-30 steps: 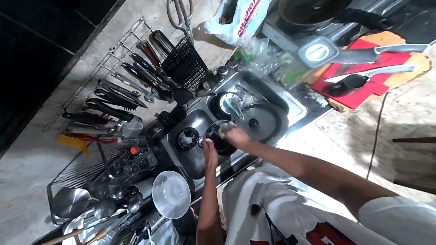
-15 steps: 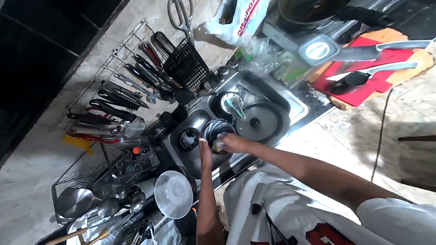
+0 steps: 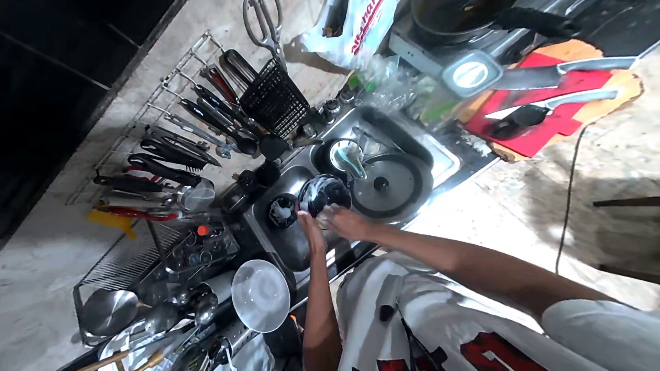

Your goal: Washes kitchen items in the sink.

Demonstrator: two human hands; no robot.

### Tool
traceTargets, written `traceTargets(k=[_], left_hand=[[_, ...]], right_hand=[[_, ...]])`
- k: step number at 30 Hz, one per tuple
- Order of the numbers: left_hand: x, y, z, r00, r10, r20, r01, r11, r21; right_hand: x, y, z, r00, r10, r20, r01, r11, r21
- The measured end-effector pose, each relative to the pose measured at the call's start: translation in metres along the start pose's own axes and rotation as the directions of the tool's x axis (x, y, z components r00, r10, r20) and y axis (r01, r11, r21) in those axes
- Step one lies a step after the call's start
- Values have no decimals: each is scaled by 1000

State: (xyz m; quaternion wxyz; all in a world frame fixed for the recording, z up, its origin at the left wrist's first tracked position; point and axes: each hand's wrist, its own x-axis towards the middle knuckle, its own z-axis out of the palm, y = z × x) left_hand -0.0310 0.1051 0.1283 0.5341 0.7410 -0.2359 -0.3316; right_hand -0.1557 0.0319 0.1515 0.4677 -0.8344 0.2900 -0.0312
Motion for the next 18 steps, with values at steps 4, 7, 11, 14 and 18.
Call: traceTargets(k=[4, 7, 11, 14, 18], left_hand=[[-1, 13, -9, 999, 38, 33, -42, 987, 154], [1, 17, -4, 999, 49, 2, -49, 982, 183], [3, 19, -10, 1000, 20, 23, -24, 977, 213], [-5, 14, -9, 990, -90, 111, 65, 975, 213], [-6, 0, 5, 968, -175, 181, 151, 979, 139]], right_hand=[[2, 41, -20, 998, -45, -53, 27, 951, -309], [0, 40, -4, 998, -40, -54, 35, 995, -91], [-4, 44, -7, 996, -93, 9, 94, 995, -30], [9, 57, -20, 986, -133, -96, 95, 941, -326], [26, 38, 5, 981, -20, -195, 15, 999, -29]])
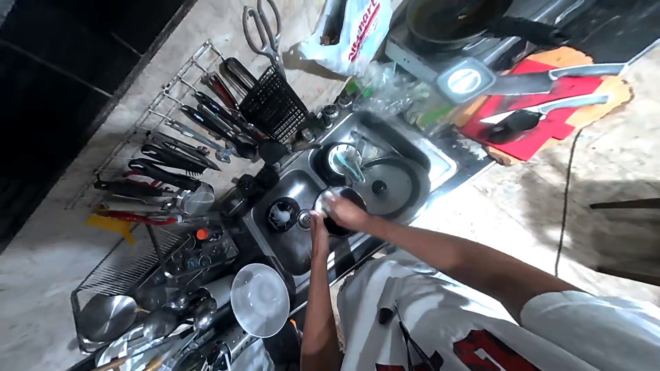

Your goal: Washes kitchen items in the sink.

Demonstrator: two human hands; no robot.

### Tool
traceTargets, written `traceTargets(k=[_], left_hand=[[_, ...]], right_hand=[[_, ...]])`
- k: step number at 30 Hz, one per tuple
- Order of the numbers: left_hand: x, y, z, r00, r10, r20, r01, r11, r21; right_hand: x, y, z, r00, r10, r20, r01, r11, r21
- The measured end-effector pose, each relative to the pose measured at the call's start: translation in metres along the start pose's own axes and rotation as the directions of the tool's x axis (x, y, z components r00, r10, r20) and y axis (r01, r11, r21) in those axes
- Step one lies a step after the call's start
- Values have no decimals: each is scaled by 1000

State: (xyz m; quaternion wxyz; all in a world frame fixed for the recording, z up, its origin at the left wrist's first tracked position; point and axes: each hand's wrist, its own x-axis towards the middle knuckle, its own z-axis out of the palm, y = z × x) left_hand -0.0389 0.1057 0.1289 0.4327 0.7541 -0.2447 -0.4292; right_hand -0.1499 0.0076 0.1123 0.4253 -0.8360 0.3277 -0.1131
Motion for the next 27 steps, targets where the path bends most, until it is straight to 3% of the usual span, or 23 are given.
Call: traceTargets(k=[2, 3, 6, 8, 9, 11, 14, 16, 18, 20, 23, 27], left_hand=[[4, -2, -4, 1000, -1, -12, 1, 1000, -24], [6, -2, -10, 1000, 4, -23, -4, 1000, -14], [6, -2, -26, 999, -9, -40, 10, 1000, 22], [4, -3, -19, 999, -37, -21, 38, 999, 32], [3, -2, -13, 999, -50, 2, 50, 999, 19], [6, 3, -3, 995, -76, 62, 77, 997, -17], [14, 9, -12, 981, -173, 90, 179, 982, -55], [18, 19, -26, 953, -257, 162, 274, 957, -96], [20, 25, -31, 937, -283, 204, 311, 942, -123], [25, 21, -33, 943, -253, 218, 279, 955, -97], [38, -11, -34, 957, -203, 207, 229, 967, -112], [40, -42, -25, 940, -161, 300, 304, 795, -525]], right_hand=[[-10, -12, 7, 997, 33, 69, -50, 967, 251], [-15, -12, 6, 990, 10, 139, -47, 963, 267], [-21, -1, -12, 960, 12, 281, 4, 998, -57], [-13, 5, -14, 987, 74, 139, -39, 970, -240], [-7, 5, -10, 994, 93, 59, -77, 969, -235], [-1, -5, -6, 992, 115, 52, -114, 993, -22], [-11, -16, -6, 965, 2, 261, -73, 962, 264], [-20, -22, -13, 937, -54, 346, -19, 979, 204], [-25, -26, -21, 955, -58, 289, 17, 990, 142], [-21, -24, -30, 980, 8, 200, -53, 974, 219], [-12, -11, -38, 979, 172, 113, -205, 790, 578], [-7, 9, -38, 907, 398, 140, -318, 427, 846]])
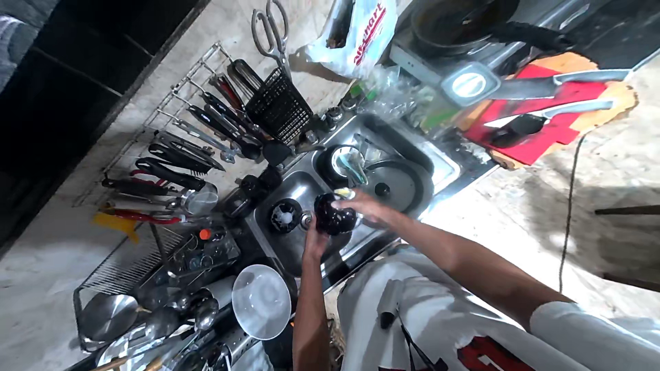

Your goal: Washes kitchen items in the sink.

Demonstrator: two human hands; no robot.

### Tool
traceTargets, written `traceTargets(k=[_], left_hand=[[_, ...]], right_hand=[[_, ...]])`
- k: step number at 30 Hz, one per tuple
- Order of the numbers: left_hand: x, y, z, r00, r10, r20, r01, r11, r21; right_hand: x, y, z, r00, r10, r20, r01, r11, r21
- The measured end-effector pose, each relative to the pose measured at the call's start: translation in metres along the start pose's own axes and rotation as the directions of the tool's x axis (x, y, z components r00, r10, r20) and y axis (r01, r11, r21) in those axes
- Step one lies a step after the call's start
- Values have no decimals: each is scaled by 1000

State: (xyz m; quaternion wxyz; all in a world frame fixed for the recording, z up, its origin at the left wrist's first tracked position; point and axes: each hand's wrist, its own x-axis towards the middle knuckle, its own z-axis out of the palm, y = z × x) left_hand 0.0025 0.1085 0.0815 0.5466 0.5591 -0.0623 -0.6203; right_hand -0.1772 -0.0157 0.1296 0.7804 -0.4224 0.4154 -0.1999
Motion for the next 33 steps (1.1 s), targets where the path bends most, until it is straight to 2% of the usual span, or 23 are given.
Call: traceTargets(k=[2, 3, 6, 9, 12, 14, 15, 18, 19, 21, 23, 26, 27, 29, 31, 33], left_hand=[[-5, -6, -3, 999, 45, 0, -45, 996, -72], [-11, -5, 0, 996, 86, 12, -84, 992, -96], [-27, 7, 17, 966, 241, 89, -236, 970, -62], [-34, 15, 37, 936, 311, 164, -333, 934, 130], [-33, 10, 42, 923, 336, 186, -379, 877, 294], [-33, 6, 44, 924, 328, 196, -377, 867, 326], [-35, 3, 45, 926, 326, 193, -374, 868, 328], [-36, 0, 52, 929, 337, 155, -370, 867, 334], [-36, 0, 53, 934, 338, 121, -358, 877, 319], [-36, 2, 54, 941, 335, 47, -335, 904, 264], [-36, -1, 55, 941, 338, 11, -333, 919, 213], [-36, -7, 62, 941, 339, -2, -333, 923, 195], [-36, -5, 67, 942, 335, -19, -329, 933, 146], [-38, 4, 75, 949, 303, -86, -305, 952, -13], [-38, 19, 77, 962, 246, -120, -265, 946, -189], [-34, 27, 69, 959, 224, -171, -266, 919, -291]], right_hand=[[5, 5, -7, 988, 24, -151, -15, 998, 58], [10, 9, -11, 979, 23, -202, -19, 1000, 19], [18, 20, -18, 972, -69, -224, 0, 956, -293], [7, 14, -9, 974, -180, -140, 84, 854, -514], [-1, 20, 0, 921, -389, 33, 307, 670, -677], [-4, 14, 5, 897, -414, 156, 383, 549, -742], [-2, 10, 6, 908, -392, 151, 361, 545, -757], [17, 2, 6, 953, -300, -43, 180, 672, -719], [18, 3, 9, 947, -318, -39, 190, 657, -730], [5, 5, 20, 918, -388, 84, 301, 540, -786], [-5, 2, 28, 900, -393, 188, 364, 442, -820], [8, -7, 37, 926, -376, 46, 227, 454, -862], [12, -8, 42, 920, -390, 27, 206, 426, -881], [8, 4, 54, 874, -468, 130, 289, 287, -913], [-2, 23, 53, 782, -561, 272, 418, 148, -896], [-12, 46, 44, 713, -614, 339, 512, 125, -850]])
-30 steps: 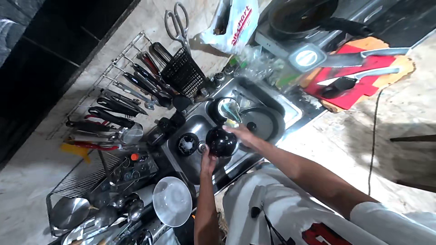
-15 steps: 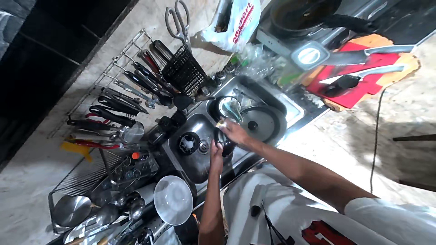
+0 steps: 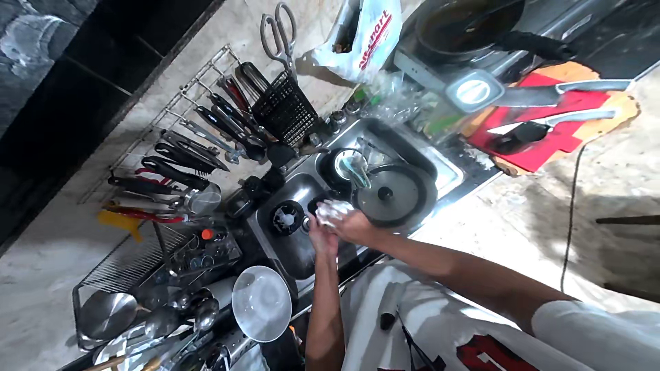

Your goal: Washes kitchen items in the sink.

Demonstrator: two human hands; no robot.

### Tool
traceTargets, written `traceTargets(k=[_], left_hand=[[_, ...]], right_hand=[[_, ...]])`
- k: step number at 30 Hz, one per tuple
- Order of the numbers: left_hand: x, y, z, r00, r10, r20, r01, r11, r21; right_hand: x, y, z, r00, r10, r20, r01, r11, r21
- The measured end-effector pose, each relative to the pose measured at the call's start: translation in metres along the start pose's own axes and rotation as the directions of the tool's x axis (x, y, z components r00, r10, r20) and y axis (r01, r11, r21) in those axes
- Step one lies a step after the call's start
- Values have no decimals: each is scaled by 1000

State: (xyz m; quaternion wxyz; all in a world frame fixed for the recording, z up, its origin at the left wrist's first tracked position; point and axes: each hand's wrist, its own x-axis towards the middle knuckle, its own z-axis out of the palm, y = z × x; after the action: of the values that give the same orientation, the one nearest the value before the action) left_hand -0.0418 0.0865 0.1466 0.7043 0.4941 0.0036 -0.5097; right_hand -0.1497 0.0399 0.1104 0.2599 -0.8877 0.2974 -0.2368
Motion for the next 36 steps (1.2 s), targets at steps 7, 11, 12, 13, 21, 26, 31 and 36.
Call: traceTargets(k=[7, 11, 12, 13, 21, 26, 31, 36], left_hand=[[7, 12, -4, 991, 127, -50, -133, 981, -143], [-3, 19, -11, 997, 43, 57, -47, 997, 58], [-5, 19, -13, 995, 16, 94, -27, 992, 125], [-7, 18, -14, 993, -10, 121, -14, 981, 192], [-12, -13, -15, 994, -8, 107, -35, 920, 391], [-21, -14, -18, 990, 73, 120, -111, 930, 349], [-17, -8, -23, 987, 161, 19, -162, 974, 159], [-12, -10, -19, 981, 194, -27, -185, 964, 190]], right_hand=[[-11, 15, 9, 833, 548, -70, -440, 735, 516], [31, 44, -15, 696, 678, 239, -601, 366, 710], [37, 52, -19, 714, 636, 292, -598, 338, 726], [42, 59, -24, 752, 573, 326, -586, 354, 729], [50, 31, -35, 967, 6, 255, -101, 926, 363], [55, 46, -24, 818, 532, 218, -538, 576, 615], [20, 34, -6, 692, 709, 137, -600, 458, 656], [-4, 8, -3, 803, 577, -151, -441, 744, 502]])
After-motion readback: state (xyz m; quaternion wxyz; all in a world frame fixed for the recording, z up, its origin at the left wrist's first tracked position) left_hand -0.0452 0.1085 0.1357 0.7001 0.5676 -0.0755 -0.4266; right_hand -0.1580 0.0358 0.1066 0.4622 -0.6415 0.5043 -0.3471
